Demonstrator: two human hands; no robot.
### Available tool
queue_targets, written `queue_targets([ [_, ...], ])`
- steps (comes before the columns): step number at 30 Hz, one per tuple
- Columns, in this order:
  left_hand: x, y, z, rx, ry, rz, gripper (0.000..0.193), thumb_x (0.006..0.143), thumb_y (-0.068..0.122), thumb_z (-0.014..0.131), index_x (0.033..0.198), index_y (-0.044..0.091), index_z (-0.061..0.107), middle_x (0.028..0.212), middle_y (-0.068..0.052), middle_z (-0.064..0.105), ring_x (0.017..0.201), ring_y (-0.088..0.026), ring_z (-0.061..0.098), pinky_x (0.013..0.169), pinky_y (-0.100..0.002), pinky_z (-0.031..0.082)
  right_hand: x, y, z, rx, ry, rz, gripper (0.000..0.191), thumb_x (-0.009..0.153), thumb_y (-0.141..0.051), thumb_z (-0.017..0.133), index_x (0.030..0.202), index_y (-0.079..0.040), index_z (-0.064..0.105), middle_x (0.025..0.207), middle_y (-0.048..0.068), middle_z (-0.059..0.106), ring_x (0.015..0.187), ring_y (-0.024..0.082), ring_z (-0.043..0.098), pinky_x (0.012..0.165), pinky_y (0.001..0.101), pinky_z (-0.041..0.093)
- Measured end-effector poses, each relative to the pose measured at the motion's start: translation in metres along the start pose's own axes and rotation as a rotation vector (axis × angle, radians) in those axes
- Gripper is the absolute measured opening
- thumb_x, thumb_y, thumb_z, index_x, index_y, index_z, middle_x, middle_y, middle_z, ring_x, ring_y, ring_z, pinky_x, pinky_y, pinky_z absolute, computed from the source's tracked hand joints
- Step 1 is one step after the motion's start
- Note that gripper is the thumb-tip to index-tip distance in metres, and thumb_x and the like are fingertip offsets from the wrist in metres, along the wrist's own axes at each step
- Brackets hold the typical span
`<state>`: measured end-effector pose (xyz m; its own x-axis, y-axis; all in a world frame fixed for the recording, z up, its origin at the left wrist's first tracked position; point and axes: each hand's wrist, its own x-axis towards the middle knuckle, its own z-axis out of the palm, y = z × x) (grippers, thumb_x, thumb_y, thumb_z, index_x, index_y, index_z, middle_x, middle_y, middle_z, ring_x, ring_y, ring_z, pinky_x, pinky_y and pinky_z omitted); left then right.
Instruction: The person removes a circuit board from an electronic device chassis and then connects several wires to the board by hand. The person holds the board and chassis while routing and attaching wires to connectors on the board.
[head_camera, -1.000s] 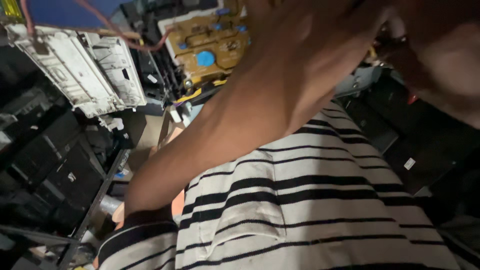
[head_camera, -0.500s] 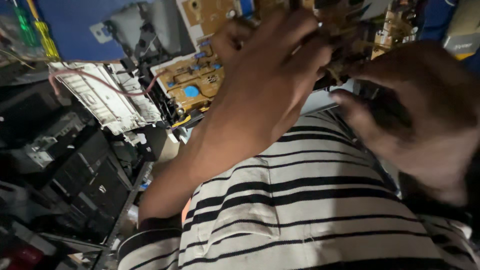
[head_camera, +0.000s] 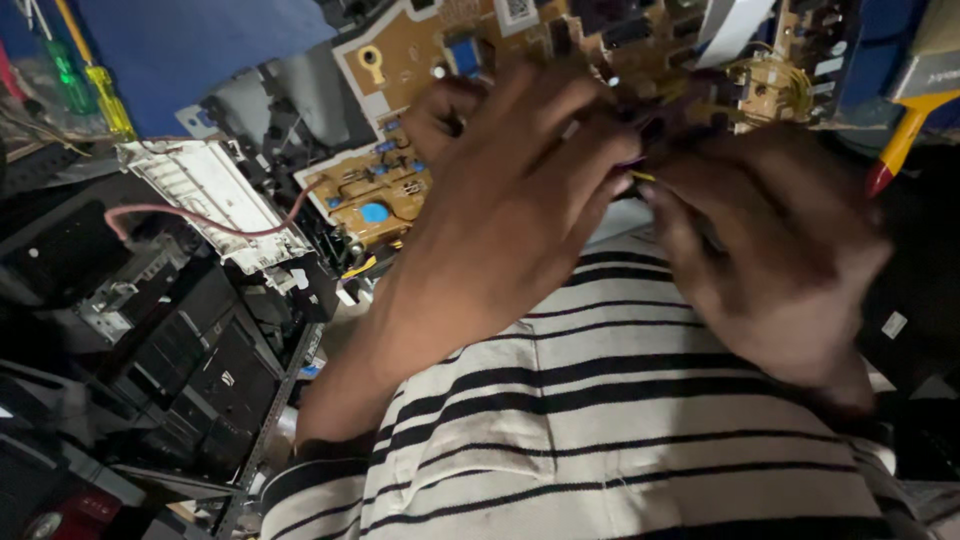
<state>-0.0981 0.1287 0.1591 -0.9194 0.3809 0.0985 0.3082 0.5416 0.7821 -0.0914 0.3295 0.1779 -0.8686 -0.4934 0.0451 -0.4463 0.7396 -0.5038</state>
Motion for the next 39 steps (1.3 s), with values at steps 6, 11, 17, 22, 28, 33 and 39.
queue_targets([
  [6, -0.001, -0.001, -0.01, -0.257, -0.048, -0.133, 0.048, 0.088, -0.003, 0.065, 0.134, 0.002, 0.057, 0.128, -0.007, 0.057, 0.118, -0.02, 0.056, 0.098, -0.036, 0.031, -0.018, 0.007, 0.006, 0.013, 0.128, -0.036, 0.018, 0.09, 0.009, 0.085, 0.106, 0.002, 0.079, 0.105, 0.013, 0.061, 0.092, 0.025, 0.067, 0.07, 0.0331, 0.056],
  [11, -0.007, 0.001, -0.006, -0.019, 0.004, -0.091, 0.05, 0.09, -0.001, 0.071, 0.139, 0.004, 0.061, 0.13, -0.007, 0.058, 0.109, -0.015, 0.057, 0.09, -0.037, 0.024, -0.026, 0.01, 0.011, 0.0, 0.122, -0.018, 0.024, 0.094, 0.013, 0.086, 0.114, 0.003, 0.079, 0.107, 0.011, 0.06, 0.094, 0.023, 0.066, 0.073, 0.0314, 0.057],
  [17, -0.006, 0.005, 0.001, 0.027, 0.017, -0.128, 0.033, 0.101, 0.002, 0.075, 0.133, 0.003, 0.067, 0.128, -0.003, 0.06, 0.102, -0.012, 0.057, 0.09, -0.036, 0.023, -0.018, 0.02, 0.027, 0.014, 0.246, -0.131, 0.017, 0.081, 0.018, 0.081, 0.089, 0.005, 0.073, 0.098, 0.015, 0.063, 0.086, 0.028, 0.065, 0.067, 0.036, 0.054],
  [22, -0.003, 0.01, 0.0, 0.013, 0.001, -0.179, 0.027, 0.103, 0.005, 0.074, 0.13, 0.005, 0.068, 0.124, -0.002, 0.06, 0.106, -0.013, 0.058, 0.092, -0.037, 0.024, -0.014, 0.016, 0.025, -0.056, 0.24, -0.202, 0.02, 0.078, 0.019, 0.083, 0.086, 0.006, 0.07, 0.095, 0.017, 0.066, 0.085, 0.029, 0.067, 0.068, 0.0384, 0.053],
  [28, -0.005, 0.008, 0.0, 0.031, -0.026, -0.151, 0.024, 0.105, 0.006, 0.074, 0.128, 0.005, 0.068, 0.125, -0.004, 0.058, 0.116, -0.018, 0.056, 0.092, -0.037, 0.023, -0.02, 0.014, 0.023, -0.088, 0.209, -0.184, 0.017, 0.082, 0.018, 0.08, 0.091, 0.008, 0.07, 0.096, 0.019, 0.067, 0.083, 0.031, 0.067, 0.069, 0.0389, 0.053],
  [33, -0.005, 0.006, 0.001, 0.074, -0.019, -0.105, 0.026, 0.1, 0.007, 0.074, 0.125, 0.005, 0.069, 0.128, -0.007, 0.059, 0.114, -0.021, 0.056, 0.095, -0.042, 0.024, -0.029, 0.017, 0.031, -0.069, 0.257, -0.166, 0.015, 0.084, 0.018, 0.077, 0.091, 0.008, 0.069, 0.096, 0.021, 0.068, 0.081, 0.034, 0.069, 0.069, 0.0401, 0.055],
  [39, -0.005, 0.01, -0.006, 0.066, -0.029, -0.061, 0.021, 0.102, 0.007, 0.072, 0.122, 0.006, 0.07, 0.131, -0.008, 0.058, 0.113, -0.02, 0.056, 0.094, -0.041, 0.026, -0.028, 0.017, 0.032, -0.036, 0.286, -0.152, 0.012, 0.087, 0.018, 0.074, 0.091, 0.008, 0.068, 0.095, 0.022, 0.068, 0.079, 0.037, 0.07, 0.067, 0.0416, 0.057],
])
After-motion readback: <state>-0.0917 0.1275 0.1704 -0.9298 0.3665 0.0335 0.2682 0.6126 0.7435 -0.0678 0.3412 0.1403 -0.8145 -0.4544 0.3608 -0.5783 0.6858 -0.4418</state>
